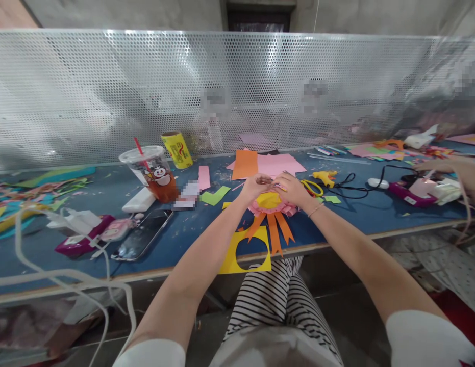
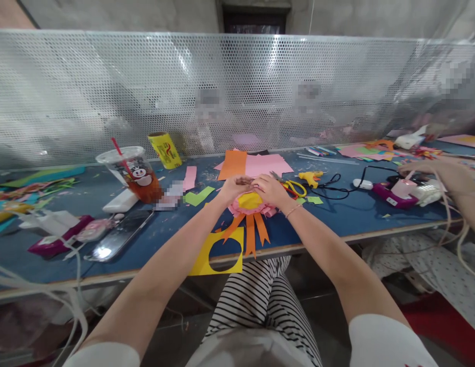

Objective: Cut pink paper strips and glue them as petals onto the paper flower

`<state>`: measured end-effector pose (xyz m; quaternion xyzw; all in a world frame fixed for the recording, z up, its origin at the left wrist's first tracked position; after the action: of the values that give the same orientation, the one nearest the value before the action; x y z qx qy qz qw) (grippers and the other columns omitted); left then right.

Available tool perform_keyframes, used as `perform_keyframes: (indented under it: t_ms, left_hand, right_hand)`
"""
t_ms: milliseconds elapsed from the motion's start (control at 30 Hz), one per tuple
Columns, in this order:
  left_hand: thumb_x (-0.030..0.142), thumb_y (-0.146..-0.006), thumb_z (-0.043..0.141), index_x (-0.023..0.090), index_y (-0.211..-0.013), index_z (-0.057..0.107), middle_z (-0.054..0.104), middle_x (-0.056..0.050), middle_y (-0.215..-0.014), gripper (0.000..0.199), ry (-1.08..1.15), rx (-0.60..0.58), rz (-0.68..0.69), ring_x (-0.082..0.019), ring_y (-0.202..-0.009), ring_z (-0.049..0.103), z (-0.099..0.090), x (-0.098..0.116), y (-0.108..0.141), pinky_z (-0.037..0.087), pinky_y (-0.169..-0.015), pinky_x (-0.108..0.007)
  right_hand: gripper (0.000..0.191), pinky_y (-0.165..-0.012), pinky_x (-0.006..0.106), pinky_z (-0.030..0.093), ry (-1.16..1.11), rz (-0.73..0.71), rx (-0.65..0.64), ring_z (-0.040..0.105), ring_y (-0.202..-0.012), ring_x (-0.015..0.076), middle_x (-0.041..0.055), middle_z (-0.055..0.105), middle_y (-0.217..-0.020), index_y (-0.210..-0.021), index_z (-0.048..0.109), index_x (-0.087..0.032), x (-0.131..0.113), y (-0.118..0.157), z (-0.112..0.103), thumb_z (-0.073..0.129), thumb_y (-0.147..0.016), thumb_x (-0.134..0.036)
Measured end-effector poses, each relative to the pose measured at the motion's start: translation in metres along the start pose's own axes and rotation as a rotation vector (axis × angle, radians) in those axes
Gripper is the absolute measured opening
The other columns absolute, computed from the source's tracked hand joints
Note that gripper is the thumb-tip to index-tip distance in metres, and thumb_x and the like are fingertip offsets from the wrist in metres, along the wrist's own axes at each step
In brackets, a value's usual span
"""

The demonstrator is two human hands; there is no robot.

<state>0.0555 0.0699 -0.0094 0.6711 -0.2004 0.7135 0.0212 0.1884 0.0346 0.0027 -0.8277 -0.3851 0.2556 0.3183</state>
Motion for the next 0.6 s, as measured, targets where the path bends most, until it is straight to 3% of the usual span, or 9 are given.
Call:
perform_keyframes:
  t_ms: [200,333,433,500,600]
  left_hand:
    - [0.02,-0.048,0.081,0.015,-0.086,0.064,0.065,-0.003,-0.077,0.042,-0.077,-0.04,0.023,-0.013,-0.071,0.06,-0.008,0.0,-0.003,0.047,-0.074,-0.029]
    - [0.02,-0.047,0.082,0.015,-0.079,0.065,0.065,-0.004,-0.077,0.036,-0.213,-0.044,0.035,-0.014,-0.07,0.059,-0.007,0.004,-0.005,0.046,-0.073,-0.029]
    - [0.027,-0.06,0.075,0.016,-0.079,0.066,0.066,-0.007,-0.081,0.024,-0.374,-0.074,0.068,-0.018,-0.078,0.061,-0.012,0.012,-0.006,0.046,-0.079,-0.032]
    - [0.032,-0.071,0.065,0.017,-0.083,0.067,0.065,-0.01,-0.089,0.019,-0.584,0.035,0.116,-0.024,-0.091,0.06,-0.029,0.021,-0.005,0.042,-0.088,-0.036]
    - [0.026,-0.074,0.059,0.017,-0.096,0.066,0.056,-0.016,-0.117,0.025,-1.018,0.388,0.131,-0.036,-0.121,0.042,-0.074,0.032,0.002,0.023,-0.105,-0.047]
  right_hand:
    - [0.012,-0.084,0.037,0.044,-0.082,0.089,0.032,0.056,-0.086,0.0197,0.0055,0.063,-0.084,-0.081,0.064,-0.023,0.003,0.001,-0.002,0.053,-0.082,-0.026]
    - [0.011,-0.085,0.037,0.043,-0.069,0.101,-0.01,0.057,-0.086,0.0204,0.0058,0.064,-0.084,-0.078,0.065,-0.023,0.004,0.001,0.004,0.054,-0.08,-0.026]
    - [0.01,-0.081,0.036,0.044,-0.085,0.125,-0.006,0.056,-0.082,0.0198,0.0052,0.062,-0.079,-0.073,0.062,-0.022,0.003,0.0,-0.006,0.054,-0.079,-0.024]
    - [0.01,-0.077,0.034,0.044,-0.14,0.192,0.07,0.055,-0.079,0.0187,0.0046,0.06,-0.077,-0.073,0.061,-0.021,0.007,-0.001,-0.026,0.053,-0.079,-0.024]
    - [0.012,-0.076,0.033,0.044,-0.229,0.38,0.264,0.055,-0.084,0.0192,0.0051,0.061,-0.083,-0.082,0.061,-0.021,0.021,0.001,-0.061,0.052,-0.08,-0.028]
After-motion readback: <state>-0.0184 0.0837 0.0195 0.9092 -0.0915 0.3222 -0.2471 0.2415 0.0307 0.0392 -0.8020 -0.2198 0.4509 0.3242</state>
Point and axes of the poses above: each hand's wrist, its own y-axis away from the middle knuckle, its own z-axis out of the palm, x = y × z, the point moved 5 cm from there along -y, towards the middle knuckle
